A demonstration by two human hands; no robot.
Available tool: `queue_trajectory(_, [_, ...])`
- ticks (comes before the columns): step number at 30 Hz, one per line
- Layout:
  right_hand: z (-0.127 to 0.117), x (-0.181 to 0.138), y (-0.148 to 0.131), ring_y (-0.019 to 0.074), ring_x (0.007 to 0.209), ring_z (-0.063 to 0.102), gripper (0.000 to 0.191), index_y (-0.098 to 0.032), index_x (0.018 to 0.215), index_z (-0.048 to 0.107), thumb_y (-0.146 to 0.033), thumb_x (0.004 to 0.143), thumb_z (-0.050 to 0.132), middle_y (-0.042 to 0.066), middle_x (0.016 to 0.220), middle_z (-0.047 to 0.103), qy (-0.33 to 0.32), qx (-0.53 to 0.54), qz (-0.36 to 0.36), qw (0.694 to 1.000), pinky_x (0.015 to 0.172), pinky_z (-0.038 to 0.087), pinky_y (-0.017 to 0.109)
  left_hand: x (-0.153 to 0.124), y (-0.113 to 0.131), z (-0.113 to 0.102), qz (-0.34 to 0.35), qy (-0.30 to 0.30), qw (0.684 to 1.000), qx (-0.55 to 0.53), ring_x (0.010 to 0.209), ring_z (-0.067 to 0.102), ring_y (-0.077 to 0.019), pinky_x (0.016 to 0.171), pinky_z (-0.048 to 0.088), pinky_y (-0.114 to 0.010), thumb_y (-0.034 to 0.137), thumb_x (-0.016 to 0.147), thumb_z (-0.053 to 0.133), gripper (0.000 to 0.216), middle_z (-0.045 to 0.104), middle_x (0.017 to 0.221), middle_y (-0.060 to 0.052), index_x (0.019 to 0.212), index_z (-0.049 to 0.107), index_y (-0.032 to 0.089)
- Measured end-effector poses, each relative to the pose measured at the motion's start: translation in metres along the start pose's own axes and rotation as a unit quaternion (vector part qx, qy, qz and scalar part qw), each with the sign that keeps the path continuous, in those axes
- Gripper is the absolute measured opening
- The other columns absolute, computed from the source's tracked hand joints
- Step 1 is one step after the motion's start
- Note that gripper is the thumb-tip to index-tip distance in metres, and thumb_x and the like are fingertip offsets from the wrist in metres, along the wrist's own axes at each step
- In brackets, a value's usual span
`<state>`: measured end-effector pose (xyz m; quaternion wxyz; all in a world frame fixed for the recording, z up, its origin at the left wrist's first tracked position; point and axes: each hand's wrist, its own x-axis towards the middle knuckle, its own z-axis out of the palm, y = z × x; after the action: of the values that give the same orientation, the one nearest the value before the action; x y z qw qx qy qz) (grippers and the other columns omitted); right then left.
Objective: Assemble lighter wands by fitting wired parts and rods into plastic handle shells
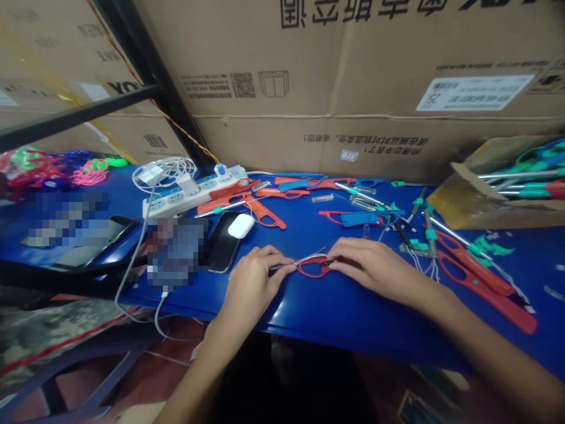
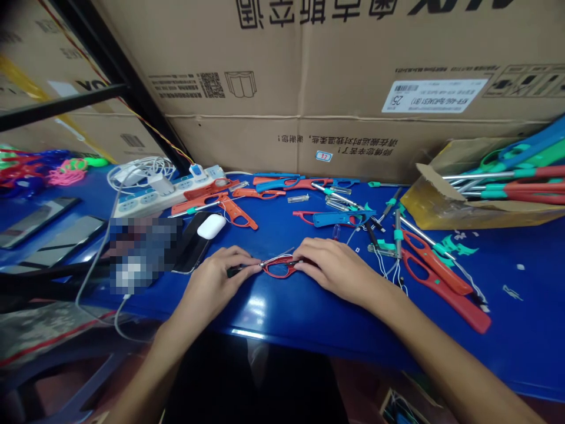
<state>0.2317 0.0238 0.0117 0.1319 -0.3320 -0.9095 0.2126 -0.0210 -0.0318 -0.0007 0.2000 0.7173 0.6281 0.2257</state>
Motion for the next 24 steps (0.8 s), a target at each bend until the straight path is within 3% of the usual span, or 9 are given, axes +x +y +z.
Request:
queue_trajectory(14, [0.000,0.000,0.002,0.0187,0.098,0.066,0.023,-0.023,0.107,0.069,-0.034,0.102,0.049,0.004,0.107,0.070,0.007,0.034,-0.001,0.999,0.088,0.050,0.034,-0.003,0.002,0.001,0.002,-0.002,0.999,0.045,0.095,0.064,-0.0221,0.081,0.050,-0.036,0.030,0.093,0.067,0.012,0.072,0.102,0.001,0.096,0.078,0.031])
queue_trajectory(24, [-0.003,-0.002,0.004,0.0167,0.097,0.066,0.023,-0.025,0.109,0.073,-0.033,0.101,0.053,0.003,0.107,0.071,0.007,0.075,-0.015,0.997,0.087,0.051,0.032,-0.004,-0.013,0.010,0.026,0.031,0.999,-0.025,0.092,0.063,-0.0200,0.085,0.047,-0.036,0.032,0.091,0.069,0.011,0.072,0.099,0.001,0.099,0.078,0.031])
